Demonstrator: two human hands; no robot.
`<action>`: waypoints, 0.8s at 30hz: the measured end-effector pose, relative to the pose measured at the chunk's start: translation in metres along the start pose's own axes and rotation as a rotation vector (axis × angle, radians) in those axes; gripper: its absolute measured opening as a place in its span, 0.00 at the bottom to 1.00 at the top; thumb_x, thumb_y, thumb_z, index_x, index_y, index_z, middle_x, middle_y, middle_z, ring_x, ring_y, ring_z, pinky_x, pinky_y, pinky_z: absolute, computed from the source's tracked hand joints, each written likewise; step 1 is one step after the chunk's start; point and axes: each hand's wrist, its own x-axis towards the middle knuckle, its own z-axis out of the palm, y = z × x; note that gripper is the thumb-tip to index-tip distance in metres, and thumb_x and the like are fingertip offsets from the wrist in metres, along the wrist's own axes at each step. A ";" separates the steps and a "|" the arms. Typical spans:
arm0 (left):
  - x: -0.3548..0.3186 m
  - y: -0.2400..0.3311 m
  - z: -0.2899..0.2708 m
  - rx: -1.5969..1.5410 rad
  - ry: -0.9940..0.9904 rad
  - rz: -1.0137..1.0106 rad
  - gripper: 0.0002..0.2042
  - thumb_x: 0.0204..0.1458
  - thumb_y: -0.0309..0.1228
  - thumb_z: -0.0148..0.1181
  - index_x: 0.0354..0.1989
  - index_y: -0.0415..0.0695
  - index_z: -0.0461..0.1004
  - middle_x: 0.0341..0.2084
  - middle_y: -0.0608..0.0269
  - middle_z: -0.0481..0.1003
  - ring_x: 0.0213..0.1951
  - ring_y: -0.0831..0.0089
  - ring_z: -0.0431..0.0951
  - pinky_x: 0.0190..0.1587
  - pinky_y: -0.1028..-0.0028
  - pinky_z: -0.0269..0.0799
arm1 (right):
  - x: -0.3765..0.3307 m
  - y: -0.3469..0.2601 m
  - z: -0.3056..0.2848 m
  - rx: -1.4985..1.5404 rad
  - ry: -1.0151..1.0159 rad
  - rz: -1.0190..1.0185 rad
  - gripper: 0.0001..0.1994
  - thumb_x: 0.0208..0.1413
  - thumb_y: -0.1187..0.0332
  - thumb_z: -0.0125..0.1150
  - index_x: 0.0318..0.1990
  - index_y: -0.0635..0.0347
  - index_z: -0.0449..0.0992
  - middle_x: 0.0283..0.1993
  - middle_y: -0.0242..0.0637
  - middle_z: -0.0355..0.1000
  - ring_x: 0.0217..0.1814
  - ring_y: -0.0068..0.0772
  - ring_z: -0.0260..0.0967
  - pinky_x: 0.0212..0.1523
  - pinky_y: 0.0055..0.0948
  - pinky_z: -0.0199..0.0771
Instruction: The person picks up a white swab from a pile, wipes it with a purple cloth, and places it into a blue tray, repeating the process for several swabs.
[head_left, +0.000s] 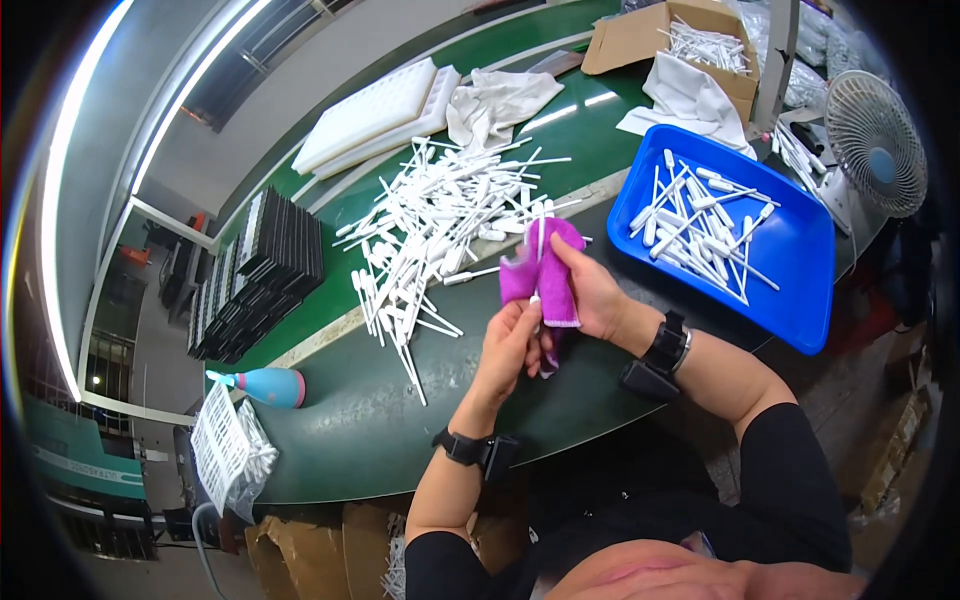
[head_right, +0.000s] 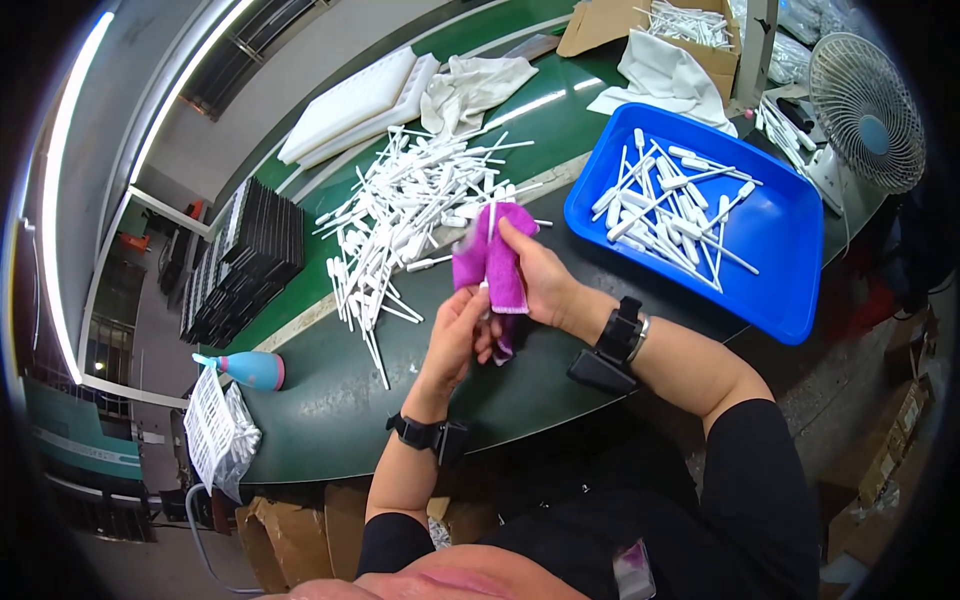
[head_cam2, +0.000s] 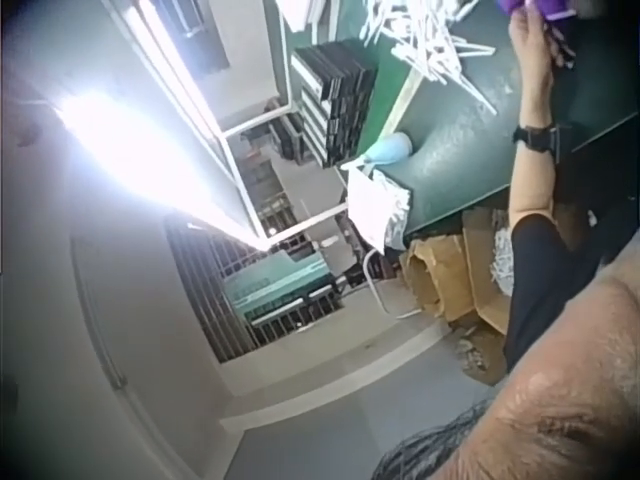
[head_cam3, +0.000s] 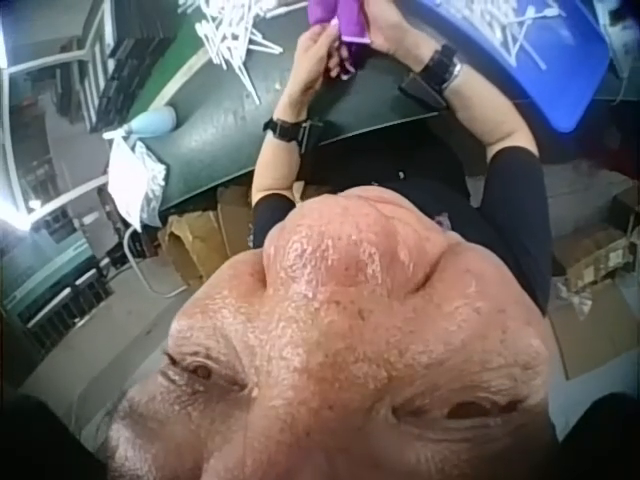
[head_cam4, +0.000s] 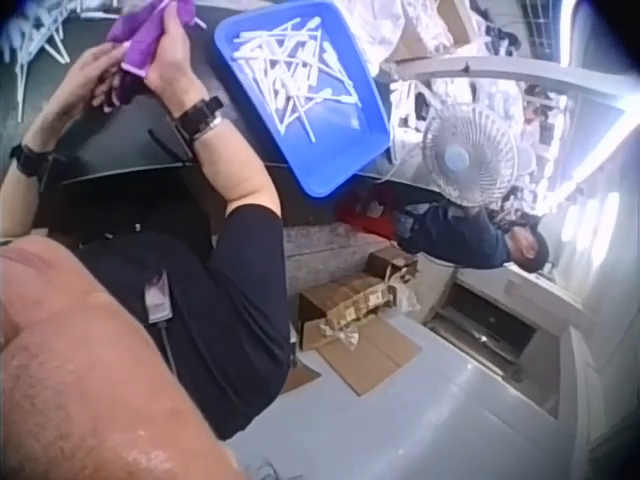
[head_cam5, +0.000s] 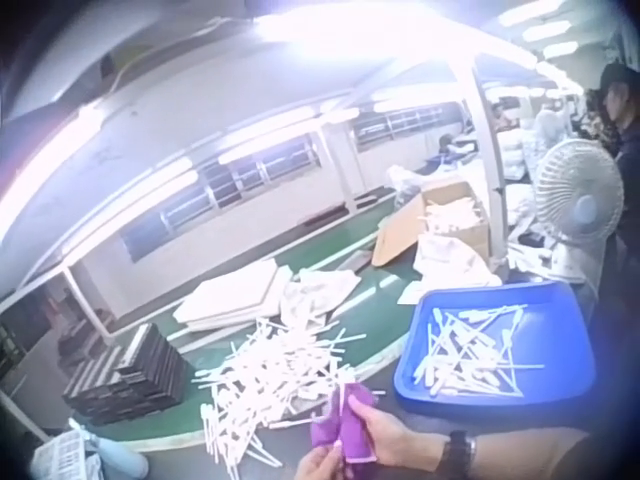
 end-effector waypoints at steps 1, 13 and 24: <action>0.001 -0.001 0.000 0.034 -0.024 -0.054 0.11 0.62 0.37 0.47 0.35 0.42 0.67 0.16 0.69 0.67 0.14 0.87 0.62 0.13 0.85 0.56 | 0.004 0.001 -0.004 -0.035 0.044 -0.006 0.19 0.64 0.52 0.44 0.45 0.59 0.69 0.40 0.38 0.73 0.41 0.32 0.73 0.46 0.33 0.74; -0.005 -0.022 0.023 1.258 0.341 0.559 0.14 0.55 0.37 0.56 0.25 0.39 0.68 0.10 0.59 0.64 0.14 0.74 0.68 0.18 0.69 0.62 | 0.019 0.007 -0.024 -0.550 0.503 -0.559 0.16 0.63 0.54 0.48 0.33 0.56 0.71 0.25 0.27 0.68 0.26 0.17 0.66 0.26 0.18 0.64; -0.006 0.006 -0.012 0.587 0.450 0.786 0.09 0.57 0.29 0.56 0.40 0.38 0.76 0.12 0.74 0.65 0.15 0.88 0.57 0.18 0.82 0.51 | -0.004 0.008 0.006 -0.690 0.152 -0.238 0.17 0.62 0.52 0.49 0.36 0.57 0.74 0.29 0.24 0.69 0.30 0.14 0.62 0.29 0.18 0.62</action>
